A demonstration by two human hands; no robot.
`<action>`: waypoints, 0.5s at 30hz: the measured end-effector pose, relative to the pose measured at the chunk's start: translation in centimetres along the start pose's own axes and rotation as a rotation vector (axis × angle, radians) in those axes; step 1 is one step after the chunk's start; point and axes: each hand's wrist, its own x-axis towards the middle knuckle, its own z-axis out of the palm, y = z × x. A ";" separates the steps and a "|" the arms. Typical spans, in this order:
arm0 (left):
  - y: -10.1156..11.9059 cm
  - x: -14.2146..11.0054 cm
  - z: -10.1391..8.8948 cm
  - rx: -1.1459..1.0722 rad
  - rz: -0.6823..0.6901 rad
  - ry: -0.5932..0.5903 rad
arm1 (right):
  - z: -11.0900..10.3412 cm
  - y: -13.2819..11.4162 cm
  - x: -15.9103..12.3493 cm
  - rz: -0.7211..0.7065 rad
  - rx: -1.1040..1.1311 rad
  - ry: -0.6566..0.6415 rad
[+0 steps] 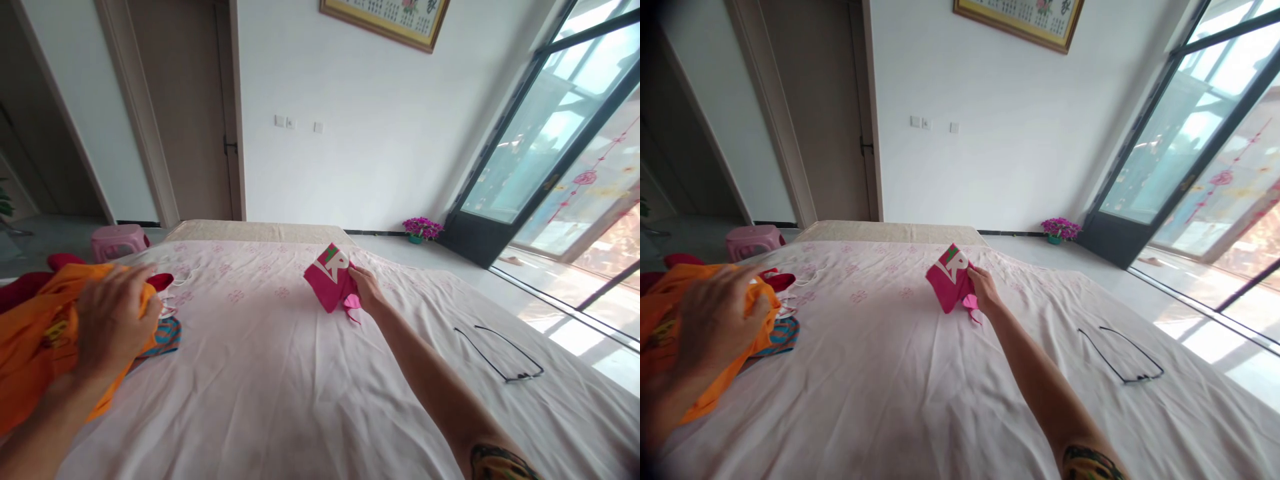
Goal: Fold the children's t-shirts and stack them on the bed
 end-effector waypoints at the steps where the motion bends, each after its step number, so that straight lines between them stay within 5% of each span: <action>1: 2.1 -0.5 0.4 0.015 0.044 -0.008 | 0.7 -0.9 -0.1 -0.001 0.191 -0.016; 3: 4.3 -1.7 2.0 0.048 0.114 -0.051 | 1.7 -2.2 -0.3 0.009 0.510 -0.037; 5: 3.9 -3.3 3.9 0.093 0.076 -0.074 | 2.0 -2.7 -0.5 0.035 0.605 -0.024; 11: -2.0 -7.6 7.8 0.080 0.059 -0.138 | 0.3 0.7 -1.6 0.258 0.040 0.101; 15: -2.6 -8.4 8.8 0.069 0.096 -0.172 | -0.3 2.1 -3.4 0.123 -0.303 0.094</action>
